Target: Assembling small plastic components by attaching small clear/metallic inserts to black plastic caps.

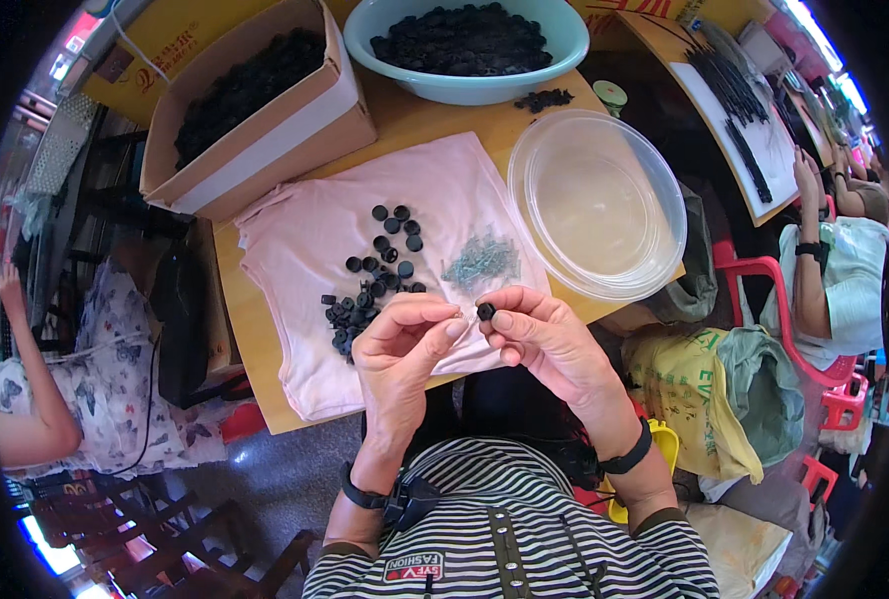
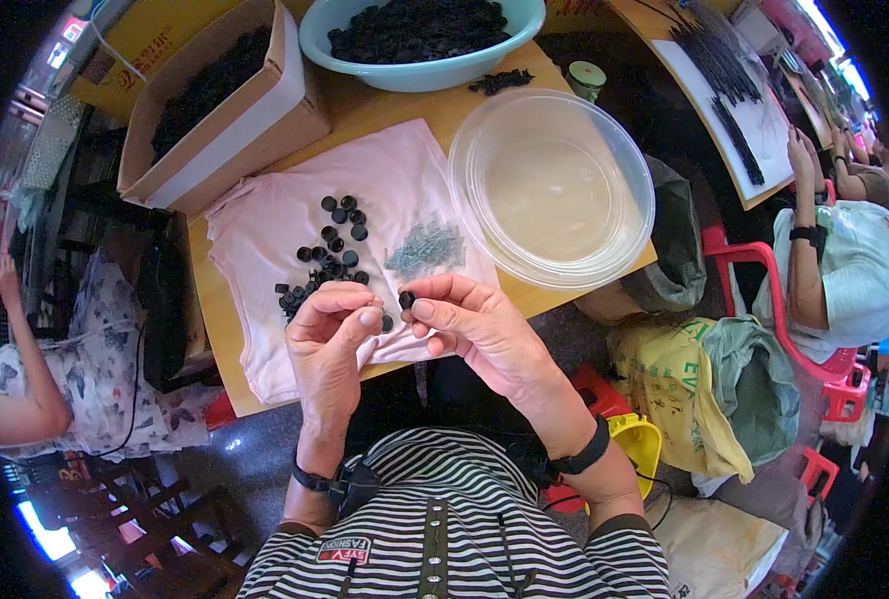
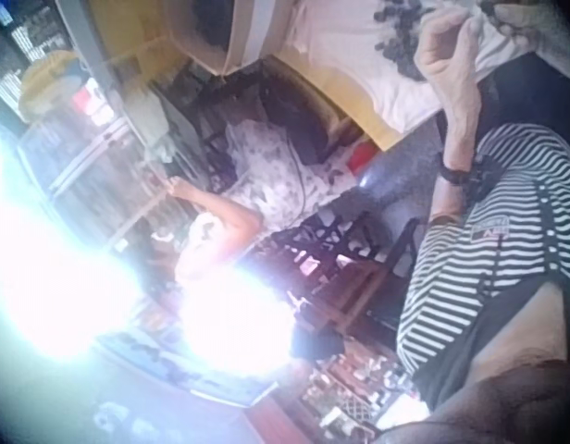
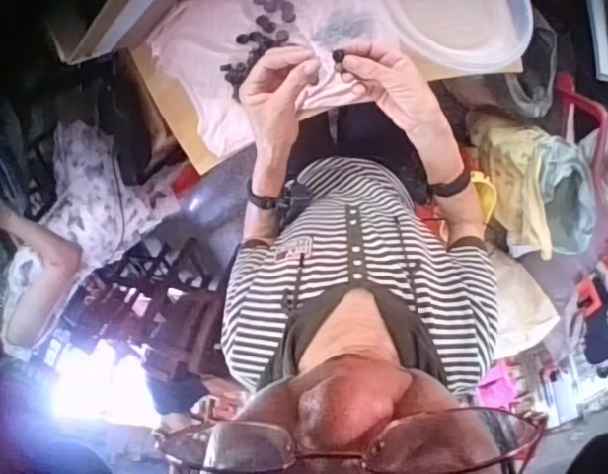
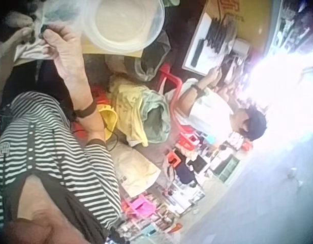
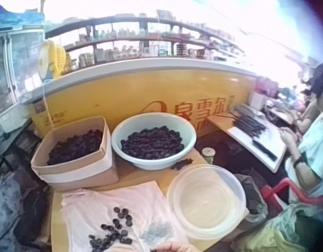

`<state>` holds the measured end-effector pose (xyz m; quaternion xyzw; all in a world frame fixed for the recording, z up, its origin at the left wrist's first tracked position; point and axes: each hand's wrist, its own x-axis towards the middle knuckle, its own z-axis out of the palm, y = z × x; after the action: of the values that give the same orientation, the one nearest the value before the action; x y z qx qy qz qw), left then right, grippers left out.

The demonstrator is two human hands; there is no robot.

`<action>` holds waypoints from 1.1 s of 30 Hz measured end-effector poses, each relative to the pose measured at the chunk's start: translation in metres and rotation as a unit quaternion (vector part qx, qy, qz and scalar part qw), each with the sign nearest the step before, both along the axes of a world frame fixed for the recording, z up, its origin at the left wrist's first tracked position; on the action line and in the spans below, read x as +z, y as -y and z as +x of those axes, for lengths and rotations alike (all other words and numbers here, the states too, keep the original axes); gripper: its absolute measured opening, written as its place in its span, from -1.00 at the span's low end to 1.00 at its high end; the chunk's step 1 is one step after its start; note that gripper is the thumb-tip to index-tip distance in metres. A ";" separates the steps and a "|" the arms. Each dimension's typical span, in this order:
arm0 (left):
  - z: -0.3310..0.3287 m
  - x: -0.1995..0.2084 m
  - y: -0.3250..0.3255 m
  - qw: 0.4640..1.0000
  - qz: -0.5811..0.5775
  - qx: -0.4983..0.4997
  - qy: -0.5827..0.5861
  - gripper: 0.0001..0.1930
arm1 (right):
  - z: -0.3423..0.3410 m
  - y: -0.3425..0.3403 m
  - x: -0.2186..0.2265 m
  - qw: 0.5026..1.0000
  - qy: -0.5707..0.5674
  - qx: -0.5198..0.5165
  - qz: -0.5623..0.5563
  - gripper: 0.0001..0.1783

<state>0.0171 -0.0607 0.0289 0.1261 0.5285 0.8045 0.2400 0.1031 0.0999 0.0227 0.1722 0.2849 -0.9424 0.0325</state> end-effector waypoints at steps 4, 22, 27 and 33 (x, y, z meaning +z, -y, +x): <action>0.001 -0.001 -0.001 1.000 0.018 0.012 -0.015 -0.87 | 0.001 0.006 0.002 1.000 0.004 0.010 0.004 -0.73; -0.002 -0.002 0.016 0.964 -0.149 -0.011 -0.221 -0.82 | -0.002 0.014 0.005 0.993 0.000 0.013 0.120 -0.76; -0.027 0.007 0.022 0.936 -0.234 -0.001 -0.263 -0.74 | -0.005 0.013 -0.002 0.991 0.022 -0.017 0.134 -0.76; -0.085 0.003 0.040 0.803 -0.447 0.076 -0.386 -0.76 | -0.013 0.013 0.001 0.981 0.021 -0.036 0.192 -0.75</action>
<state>-0.0682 -0.1009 0.0322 0.2644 0.8867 0.3790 -0.0166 0.0901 0.0866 0.0241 0.2055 0.4533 -0.8669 -0.0292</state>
